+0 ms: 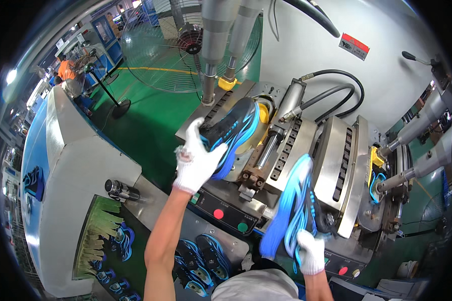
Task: The person picks up shoes from a conveyor belt, places them into a lasting machine to press the soles and uppers together, and then places the finished shoes onto another conveyor belt.
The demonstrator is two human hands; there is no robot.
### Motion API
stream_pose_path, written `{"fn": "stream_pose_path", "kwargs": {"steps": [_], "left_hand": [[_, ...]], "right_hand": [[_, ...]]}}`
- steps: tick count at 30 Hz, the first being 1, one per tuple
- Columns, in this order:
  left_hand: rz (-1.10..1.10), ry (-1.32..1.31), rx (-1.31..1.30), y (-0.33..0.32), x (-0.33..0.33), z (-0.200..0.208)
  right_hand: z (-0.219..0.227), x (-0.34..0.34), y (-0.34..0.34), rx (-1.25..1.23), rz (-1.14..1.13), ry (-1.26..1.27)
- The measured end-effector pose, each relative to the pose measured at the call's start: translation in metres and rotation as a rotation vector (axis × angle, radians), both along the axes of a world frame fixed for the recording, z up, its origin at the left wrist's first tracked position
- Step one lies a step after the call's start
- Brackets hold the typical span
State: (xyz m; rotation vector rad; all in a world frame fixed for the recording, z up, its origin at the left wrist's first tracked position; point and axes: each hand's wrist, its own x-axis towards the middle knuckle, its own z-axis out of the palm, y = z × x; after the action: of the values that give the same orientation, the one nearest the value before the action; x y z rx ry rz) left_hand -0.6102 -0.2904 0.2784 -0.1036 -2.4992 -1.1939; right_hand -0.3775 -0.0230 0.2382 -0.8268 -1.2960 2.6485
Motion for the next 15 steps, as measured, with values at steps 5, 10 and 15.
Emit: {"fn": "stream_pose_path", "kwargs": {"steps": [5, 10, 15], "left_hand": [[0.254, -0.141, 0.161, -0.106, 0.149, -0.034], [0.708, -0.312, 0.093, -0.170, 0.297, -0.103], [1.162, -0.532, -0.066, -0.187, 0.441, -0.152]], "right_hand": [[0.005, -0.201, -0.064, 0.016, 0.272, 0.166], [-0.064, -0.385, -0.069, 0.423, 0.298, -0.175], [-0.180, -0.456, -0.090, 1.747, 0.121, -0.101]]}}
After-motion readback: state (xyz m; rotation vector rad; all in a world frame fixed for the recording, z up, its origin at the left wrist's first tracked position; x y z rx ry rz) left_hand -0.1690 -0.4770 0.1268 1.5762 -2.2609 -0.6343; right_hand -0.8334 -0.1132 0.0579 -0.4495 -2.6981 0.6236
